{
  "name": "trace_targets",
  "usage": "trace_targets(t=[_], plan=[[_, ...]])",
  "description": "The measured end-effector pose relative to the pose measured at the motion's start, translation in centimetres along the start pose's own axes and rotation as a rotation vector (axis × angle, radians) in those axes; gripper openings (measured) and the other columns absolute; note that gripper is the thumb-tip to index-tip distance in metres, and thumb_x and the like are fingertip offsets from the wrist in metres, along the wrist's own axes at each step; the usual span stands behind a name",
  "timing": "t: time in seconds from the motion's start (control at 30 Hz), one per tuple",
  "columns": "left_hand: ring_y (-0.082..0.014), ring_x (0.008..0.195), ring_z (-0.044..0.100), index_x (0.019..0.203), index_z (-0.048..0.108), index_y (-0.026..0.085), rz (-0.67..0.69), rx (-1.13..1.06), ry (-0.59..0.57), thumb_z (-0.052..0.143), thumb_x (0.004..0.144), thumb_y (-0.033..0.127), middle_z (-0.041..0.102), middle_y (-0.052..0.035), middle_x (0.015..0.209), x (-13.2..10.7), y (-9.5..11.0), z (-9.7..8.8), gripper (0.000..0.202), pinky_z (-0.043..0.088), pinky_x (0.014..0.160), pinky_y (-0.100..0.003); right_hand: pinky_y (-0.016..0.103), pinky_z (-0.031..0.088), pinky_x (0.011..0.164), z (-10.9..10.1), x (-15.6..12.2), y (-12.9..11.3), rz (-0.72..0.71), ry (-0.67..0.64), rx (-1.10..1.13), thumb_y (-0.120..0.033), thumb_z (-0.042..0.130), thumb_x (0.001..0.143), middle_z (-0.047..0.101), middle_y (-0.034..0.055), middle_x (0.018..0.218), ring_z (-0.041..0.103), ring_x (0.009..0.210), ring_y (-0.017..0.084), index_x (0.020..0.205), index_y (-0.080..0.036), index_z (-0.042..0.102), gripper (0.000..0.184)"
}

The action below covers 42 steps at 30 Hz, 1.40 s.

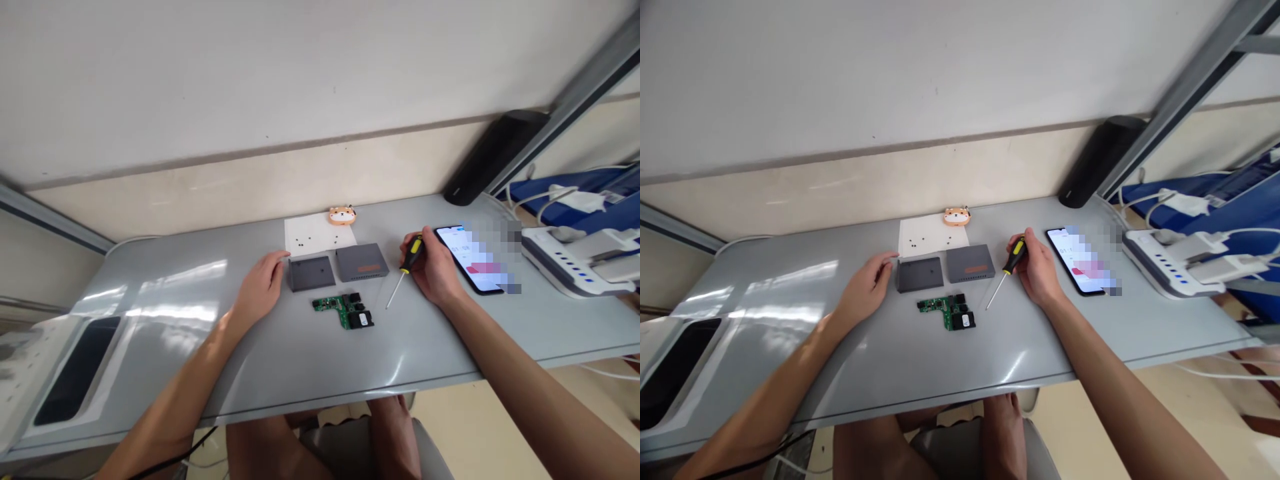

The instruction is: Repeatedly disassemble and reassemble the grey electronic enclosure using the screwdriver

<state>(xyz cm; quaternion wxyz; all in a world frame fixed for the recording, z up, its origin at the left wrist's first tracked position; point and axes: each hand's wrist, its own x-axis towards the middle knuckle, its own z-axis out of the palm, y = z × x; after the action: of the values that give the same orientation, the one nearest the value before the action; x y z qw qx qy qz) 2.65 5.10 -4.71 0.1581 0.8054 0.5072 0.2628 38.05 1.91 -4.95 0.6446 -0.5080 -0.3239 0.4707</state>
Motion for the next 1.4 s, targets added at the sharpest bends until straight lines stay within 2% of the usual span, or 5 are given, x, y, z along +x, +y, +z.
trace_targets(t=[0.23, 0.43, 0.7, 0.87, 1.4], plan=[[-0.0266, 0.119, 0.069, 0.143, 0.066, 0.022, 0.059, 0.019, -0.002, 0.031, 0.117, 0.042, 0.076, -0.0107, 0.125, -0.3, 0.8, -0.6, 0.048, 0.056, 0.107, -0.043, 0.025, 0.044, 0.041, -0.1, 0.0, 0.2, -0.001, 0.018, 0.002, -0.084, 0.084, 0.07, 0.06, -0.0004, 0.066, 0.053, 0.052, 0.012, 0.074, -0.024, 0.068, 0.062], [-0.0248, 0.102, 0.072, 0.108, 0.078, 0.022, -0.053, -0.012, 0.111, 0.024, 0.117, 0.044, 0.076, -0.008, 0.101, -0.1, 0.3, -1.0, 0.058, 0.059, 0.096, -0.04, 0.022, 0.043, 0.041, 0.4, -0.4, -0.2, 0.015, 0.051, 0.018, -0.085, 0.088, 0.061, 0.06, -0.0019, 0.064, 0.052, 0.049, 0.01, 0.071, -0.024, 0.068, 0.065], [-0.0234, 0.094, 0.072, 0.127, 0.071, 0.021, -0.029, -0.044, 0.047, 0.043, 0.112, 0.042, 0.077, -0.0085, 0.11, 0.1, 0.7, -0.8, 0.038, 0.06, 0.092, -0.038, 0.023, 0.044, 0.04, 0.2, -0.1, 0.0, 0.007, 0.034, 0.037, -0.084, 0.089, 0.062, 0.063, -0.0009, 0.066, 0.054, 0.049, 0.01, 0.072, -0.024, 0.069, 0.064], [-0.0249, 0.103, 0.072, 0.122, 0.072, 0.023, 0.08, -0.012, -0.038, 0.043, 0.112, 0.038, 0.077, -0.0082, 0.113, 0.0, 1.5, -1.1, 0.034, 0.06, 0.098, -0.04, 0.023, 0.044, 0.038, 0.0, 0.1, 0.4, -0.02, 0.023, 0.002, -0.084, 0.084, 0.07, 0.061, -0.0012, 0.066, 0.053, 0.047, 0.01, 0.072, -0.024, 0.069, 0.063], [-0.0251, 0.109, 0.072, 0.119, 0.071, 0.023, 0.186, -0.006, -0.042, 0.042, 0.112, 0.031, 0.078, -0.0074, 0.112, 0.1, 0.6, -0.5, 0.031, 0.06, 0.1, -0.042, 0.022, 0.048, 0.044, 0.1, 0.3, -0.2, 0.025, 0.063, 0.184, -0.073, 0.095, 0.062, 0.06, -0.0026, 0.071, 0.054, 0.055, 0.01, 0.073, -0.024, 0.068, 0.057]])
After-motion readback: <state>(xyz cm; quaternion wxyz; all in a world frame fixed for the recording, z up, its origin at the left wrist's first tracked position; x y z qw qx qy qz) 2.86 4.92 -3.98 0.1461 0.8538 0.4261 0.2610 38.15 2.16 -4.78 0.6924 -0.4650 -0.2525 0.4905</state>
